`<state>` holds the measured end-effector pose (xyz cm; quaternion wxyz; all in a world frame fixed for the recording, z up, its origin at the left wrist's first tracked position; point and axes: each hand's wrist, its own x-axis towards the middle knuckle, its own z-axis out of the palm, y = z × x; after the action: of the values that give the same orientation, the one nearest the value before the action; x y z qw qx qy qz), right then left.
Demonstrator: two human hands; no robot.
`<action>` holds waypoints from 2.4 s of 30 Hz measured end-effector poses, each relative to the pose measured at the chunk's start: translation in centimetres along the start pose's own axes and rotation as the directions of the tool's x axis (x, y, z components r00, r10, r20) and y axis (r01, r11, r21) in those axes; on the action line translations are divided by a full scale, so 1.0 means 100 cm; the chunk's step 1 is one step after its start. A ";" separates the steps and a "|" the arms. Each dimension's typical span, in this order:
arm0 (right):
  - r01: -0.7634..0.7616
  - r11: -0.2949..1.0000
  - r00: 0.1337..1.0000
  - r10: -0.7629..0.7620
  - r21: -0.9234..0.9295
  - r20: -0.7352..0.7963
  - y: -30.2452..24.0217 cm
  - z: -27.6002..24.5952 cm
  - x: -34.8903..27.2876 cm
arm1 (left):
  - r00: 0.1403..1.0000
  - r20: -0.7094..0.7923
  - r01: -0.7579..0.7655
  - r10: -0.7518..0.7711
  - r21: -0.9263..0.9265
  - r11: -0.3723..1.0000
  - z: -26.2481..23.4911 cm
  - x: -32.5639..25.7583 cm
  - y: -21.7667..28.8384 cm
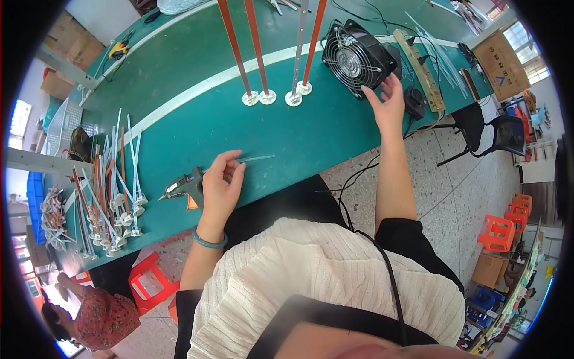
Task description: Gluing long LED strips onto small circular plastic bases using a hot glue gun.
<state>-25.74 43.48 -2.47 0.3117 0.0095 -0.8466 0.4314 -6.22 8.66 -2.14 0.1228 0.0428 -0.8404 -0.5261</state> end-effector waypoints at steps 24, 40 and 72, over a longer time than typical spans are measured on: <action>-0.049 0.940 0.997 0.024 0.337 0.076 -0.018 0.004 -0.086 | 0.993 -0.115 0.032 -0.025 0.054 0.998 -0.035 -0.028 0.003; 0.045 0.889 0.454 -0.425 0.457 0.783 -0.163 0.073 -0.185 | 0.960 -0.279 0.147 -0.012 0.469 0.871 -0.056 -0.093 -0.018; -0.763 0.572 0.123 -0.331 0.302 0.936 -0.162 0.065 -0.201 | 0.979 0.045 -0.200 0.198 0.050 0.979 -0.085 -0.102 -0.020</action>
<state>-8.28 23.45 -4.32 -0.4287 0.2662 -0.5366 0.6764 5.65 2.37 -1.97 0.1568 -0.0485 -0.8566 -0.4891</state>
